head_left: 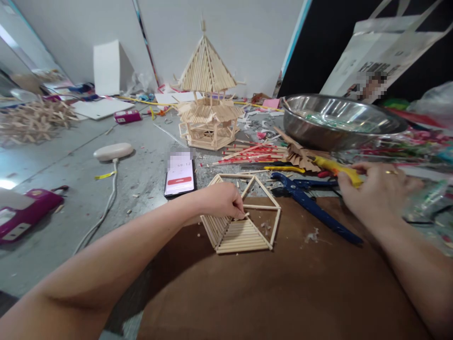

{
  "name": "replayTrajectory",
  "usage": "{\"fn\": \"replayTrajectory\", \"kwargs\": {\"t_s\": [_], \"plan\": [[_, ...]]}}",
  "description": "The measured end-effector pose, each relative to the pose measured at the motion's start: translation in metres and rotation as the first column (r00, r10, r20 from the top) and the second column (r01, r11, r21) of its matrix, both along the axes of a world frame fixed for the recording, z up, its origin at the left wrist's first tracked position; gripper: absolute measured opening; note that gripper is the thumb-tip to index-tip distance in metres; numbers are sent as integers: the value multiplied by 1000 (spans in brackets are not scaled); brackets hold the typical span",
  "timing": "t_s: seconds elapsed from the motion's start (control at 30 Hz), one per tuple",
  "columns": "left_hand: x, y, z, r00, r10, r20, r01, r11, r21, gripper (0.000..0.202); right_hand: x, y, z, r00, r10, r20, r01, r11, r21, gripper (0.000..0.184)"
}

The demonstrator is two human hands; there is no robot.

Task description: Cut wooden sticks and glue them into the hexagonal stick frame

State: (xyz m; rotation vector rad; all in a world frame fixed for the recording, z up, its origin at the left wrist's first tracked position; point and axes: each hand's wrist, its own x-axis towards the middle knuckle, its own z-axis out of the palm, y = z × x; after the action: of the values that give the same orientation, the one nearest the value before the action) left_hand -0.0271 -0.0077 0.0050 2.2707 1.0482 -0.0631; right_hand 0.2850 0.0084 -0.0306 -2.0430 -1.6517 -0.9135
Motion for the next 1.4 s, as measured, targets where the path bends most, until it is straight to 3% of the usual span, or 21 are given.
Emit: {"fn": "replayTrajectory", "kwargs": {"t_s": [0.17, 0.93, 1.4], "plan": [[0, 0, -1, 1000, 1, -17, -1, 1000, -2, 21, -4, -3, -3, 989, 141, 33, -142, 989, 37, 28], [2, 0, 0, 996, -39, -81, 40, 999, 6, 22, -11, -4, -2, 940, 337, 47, -336, 942, -22, 20], [1, 1, 0, 995, -89, -39, 90, 996, 24, 18, -9, -2, -4, 923, 374, 87, -374, 927, -18, 19]]}}
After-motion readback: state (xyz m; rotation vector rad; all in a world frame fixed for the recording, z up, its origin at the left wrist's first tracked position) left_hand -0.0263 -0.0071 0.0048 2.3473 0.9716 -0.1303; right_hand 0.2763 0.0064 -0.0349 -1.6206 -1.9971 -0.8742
